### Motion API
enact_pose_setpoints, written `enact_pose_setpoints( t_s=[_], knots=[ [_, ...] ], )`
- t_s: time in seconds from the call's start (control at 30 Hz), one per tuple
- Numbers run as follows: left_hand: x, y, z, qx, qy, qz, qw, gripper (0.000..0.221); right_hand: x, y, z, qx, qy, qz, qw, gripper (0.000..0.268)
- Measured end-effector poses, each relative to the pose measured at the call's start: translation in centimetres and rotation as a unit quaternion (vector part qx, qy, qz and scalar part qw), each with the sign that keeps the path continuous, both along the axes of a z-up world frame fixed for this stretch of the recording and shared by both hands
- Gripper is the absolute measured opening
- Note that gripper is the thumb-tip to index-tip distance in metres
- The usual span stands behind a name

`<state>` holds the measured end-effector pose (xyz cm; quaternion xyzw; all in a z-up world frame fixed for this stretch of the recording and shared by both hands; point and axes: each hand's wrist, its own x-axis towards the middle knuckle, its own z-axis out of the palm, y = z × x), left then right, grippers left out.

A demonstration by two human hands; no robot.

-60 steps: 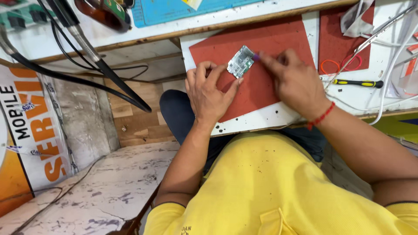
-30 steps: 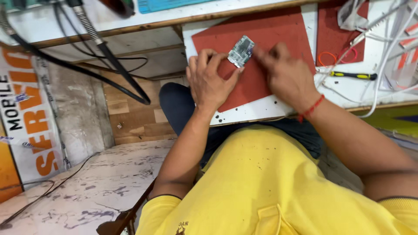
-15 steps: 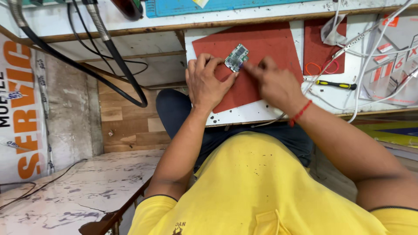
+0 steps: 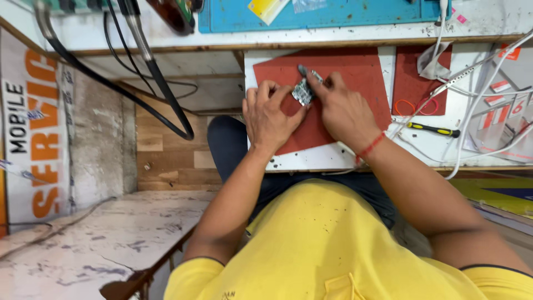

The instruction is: The person uses a heat gun to desolder components on a circuit board and then cleans the board using a small brush.

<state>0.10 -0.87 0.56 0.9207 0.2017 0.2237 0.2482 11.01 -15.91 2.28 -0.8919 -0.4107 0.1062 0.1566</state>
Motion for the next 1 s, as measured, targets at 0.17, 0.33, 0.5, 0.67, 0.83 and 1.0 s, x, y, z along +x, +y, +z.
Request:
enact_pose_setpoints(
  t_s=[0.17,0.33,0.5,0.67,0.83,1.0],
  knots=[
    [0.0,0.1,-0.1,-0.015,-0.023,-0.002,1.0,0.04,0.3,-2.5,0.0,0.04,-0.029,0.036,0.998,0.066],
    [0.2,0.1,-0.1,-0.027,0.008,0.004,1.0,0.041,0.0,-2.4,-0.9,0.044,-0.034,0.07,0.996,0.064],
    [-0.5,-0.1,-0.9,-0.034,-0.006,0.019,0.999,0.042,1.4,-3.0,0.1,0.01,-0.034,0.068,0.997,0.06],
    [0.0,0.3,-1.0,-0.048,0.005,0.012,0.999,0.044,1.2,-2.1,0.3,0.004,-0.044,0.059,0.997,0.063],
    [0.1,1.1,-0.7,-0.047,0.017,-0.014,0.999,0.045,0.1,-1.7,0.1,0.051,-0.044,0.069,0.995,0.064],
    [-1.1,1.3,-0.4,-0.04,-0.043,-0.044,0.997,0.03,-1.2,-2.5,0.5,0.004,-0.017,0.081,0.997,0.064]
  ],
)
